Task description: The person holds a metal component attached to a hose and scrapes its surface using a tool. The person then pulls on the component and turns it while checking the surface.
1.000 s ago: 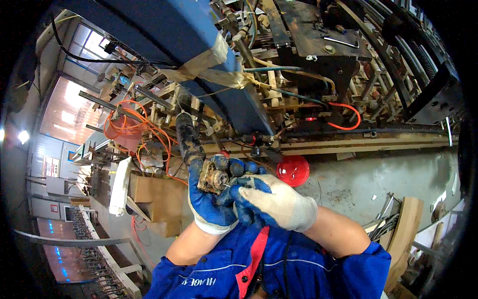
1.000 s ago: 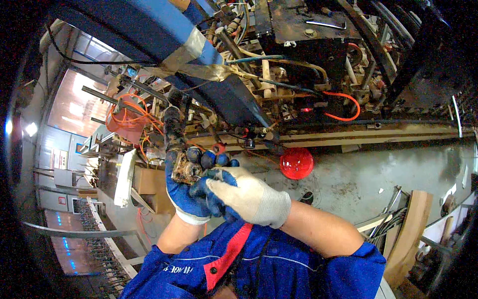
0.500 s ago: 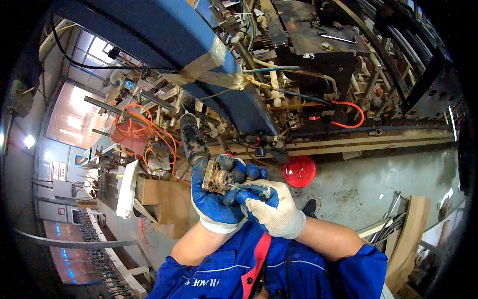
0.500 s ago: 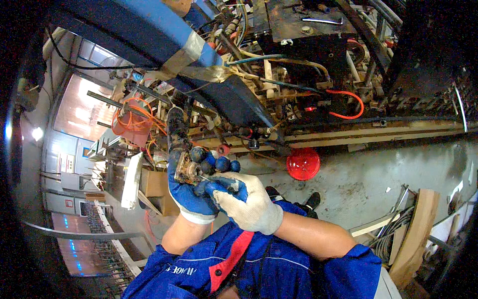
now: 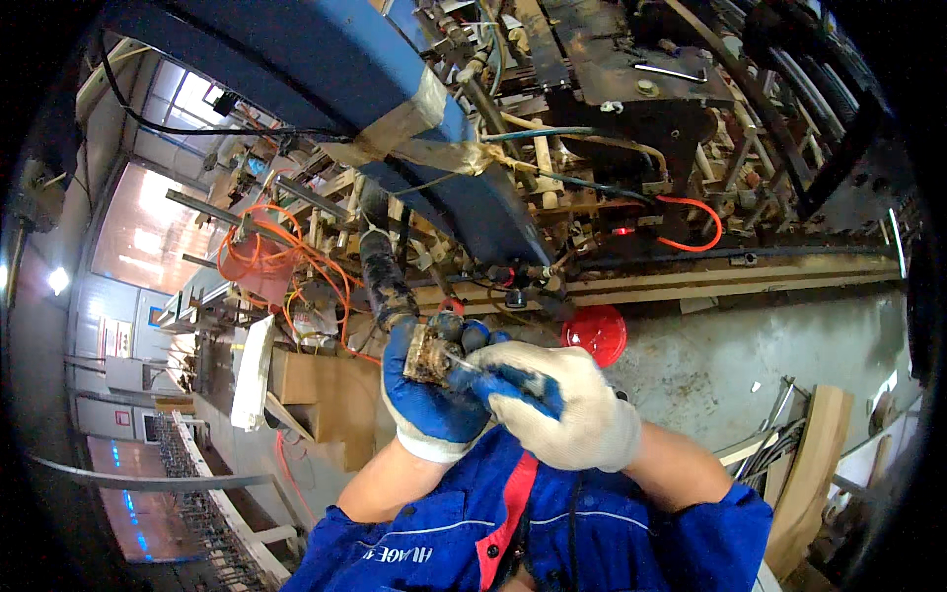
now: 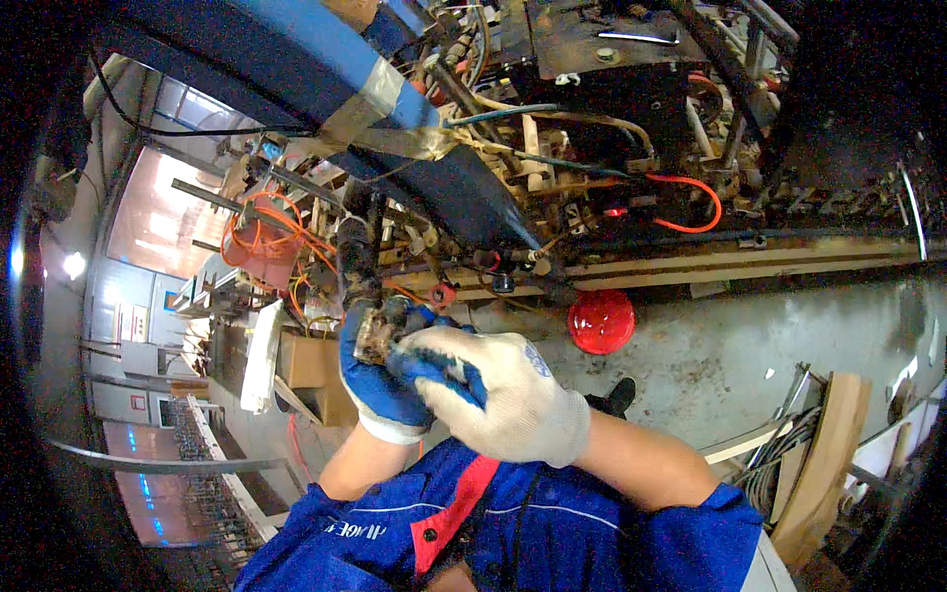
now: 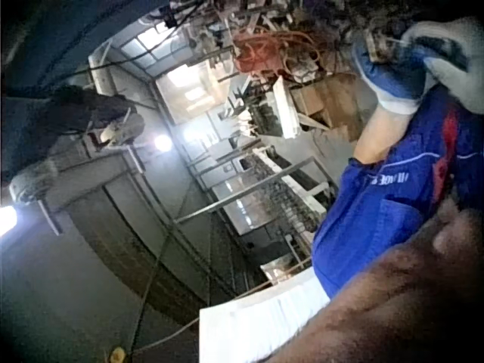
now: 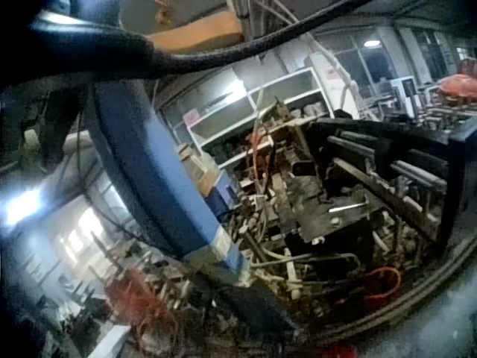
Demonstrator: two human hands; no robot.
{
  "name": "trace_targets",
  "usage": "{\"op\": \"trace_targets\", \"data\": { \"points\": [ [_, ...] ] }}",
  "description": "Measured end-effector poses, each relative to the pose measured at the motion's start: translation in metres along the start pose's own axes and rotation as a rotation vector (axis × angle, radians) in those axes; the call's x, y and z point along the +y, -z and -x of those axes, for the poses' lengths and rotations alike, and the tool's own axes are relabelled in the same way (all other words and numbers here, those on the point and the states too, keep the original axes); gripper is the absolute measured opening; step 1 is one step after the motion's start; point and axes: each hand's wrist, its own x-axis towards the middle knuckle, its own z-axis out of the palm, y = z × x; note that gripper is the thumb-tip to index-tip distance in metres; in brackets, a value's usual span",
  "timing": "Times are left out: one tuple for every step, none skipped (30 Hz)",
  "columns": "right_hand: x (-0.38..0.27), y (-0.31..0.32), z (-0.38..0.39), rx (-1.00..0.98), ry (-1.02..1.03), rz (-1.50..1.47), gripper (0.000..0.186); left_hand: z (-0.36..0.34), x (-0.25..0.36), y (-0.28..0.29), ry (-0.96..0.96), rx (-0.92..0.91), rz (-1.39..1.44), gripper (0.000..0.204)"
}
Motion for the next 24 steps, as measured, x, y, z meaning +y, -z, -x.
{"op": "trace_targets", "data": {
  "points": [
    [0.01,-0.004,-0.001,0.022,0.028,0.084,0.03,0.002,0.001,-0.003,-0.018,0.035,-0.004,0.048],
    [0.011,-0.004,0.005,0.06,0.04,0.144,0.031,-0.001,-0.001,-0.011,-0.042,0.041,-0.034,0.047],
    [0.006,-0.002,0.009,0.099,0.053,0.204,0.032,-0.002,-0.002,-0.017,-0.053,0.048,-0.041,0.046],
    [0.003,-0.002,0.012,0.142,0.065,0.255,0.033,-0.003,-0.003,-0.023,-0.065,0.059,-0.051,0.046],
    [0.004,-0.002,0.011,0.154,0.098,0.364,0.034,-0.004,-0.003,-0.027,-0.064,0.07,-0.038,0.046],
    [0.002,-0.001,0.011,0.133,0.103,0.413,0.033,-0.004,-0.004,-0.026,-0.067,0.066,-0.028,0.045],
    [-0.003,0.0,0.01,0.114,0.109,0.459,0.033,-0.003,-0.005,-0.026,-0.07,0.066,-0.023,0.045],
    [-0.005,0.002,0.008,0.096,0.114,0.505,0.032,-0.003,-0.006,-0.026,-0.075,0.065,-0.018,0.045],
    [-0.005,0.002,0.007,0.096,0.138,0.516,0.031,-0.003,-0.004,-0.021,-0.076,0.053,-0.022,0.045],
    [-0.005,0.002,0.005,0.094,0.16,0.529,0.029,-0.003,-0.004,-0.018,-0.076,0.043,-0.023,0.045],
    [-0.005,0.002,0.004,0.092,0.182,0.541,0.028,-0.003,-0.003,-0.018,-0.081,0.035,-0.03,0.044],
    [-0.004,0.003,0.003,0.085,0.175,0.524,0.029,-0.003,-0.003,-0.017,-0.087,0.027,-0.037,0.043],
    [-0.003,0.004,0.002,0.078,0.167,0.509,0.03,-0.004,-0.003,-0.017,-0.092,0.018,-0.042,0.042],
    [-0.002,0.004,0.001,0.071,0.16,0.493,0.031,-0.003,-0.004,-0.019,-0.103,0.035,-0.023,0.041],
    [-0.002,0.004,0.0,0.088,0.176,0.481,0.029,-0.002,-0.004,-0.022,-0.115,0.052,-0.004,0.04],
    [0.0,0.003,-0.002,0.104,0.191,0.467,0.027,-0.001,-0.005,-0.025,-0.128,0.072,0.015,0.039],
    [0.001,0.002,-0.003,0.12,0.207,0.453,0.025,-0.001,-0.005,-0.026,-0.126,0.057,0.006,0.038],
    [0.001,0.003,-0.003,0.102,0.201,0.459,0.025,0.0,-0.005,-0.027,-0.125,0.043,-0.003,0.037],
    [0.0,0.004,-0.004,0.084,0.197,0.464,0.026,0.001,-0.005,-0.028,-0.124,0.028,-0.013,0.036],
    [0.0,0.004,-0.004,0.065,0.194,0.469,0.027,0.002,-0.005,-0.029,-0.119,0.025,-0.004,0.036],
    [0.001,0.004,-0.004,0.074,0.195,0.45,0.027,0.001,-0.004,-0.031,-0.114,0.022,0.005,0.036],
    [0.001,0.004,-0.002,0.085,0.197,0.433,0.027,0.001,-0.004,-0.033,-0.107,0.017,0.013,0.036],
    [0.002,0.004,-0.002,0.096,0.198,0.416,0.027,0.0,-0.004,-0.033,-0.106,0.02,0.019,0.036],
    [0.004,0.005,-0.002,0.092,0.207,0.415,0.027,-0.001,-0.004,-0.034,-0.104,0.022,0.025,0.035]
  ]
}}
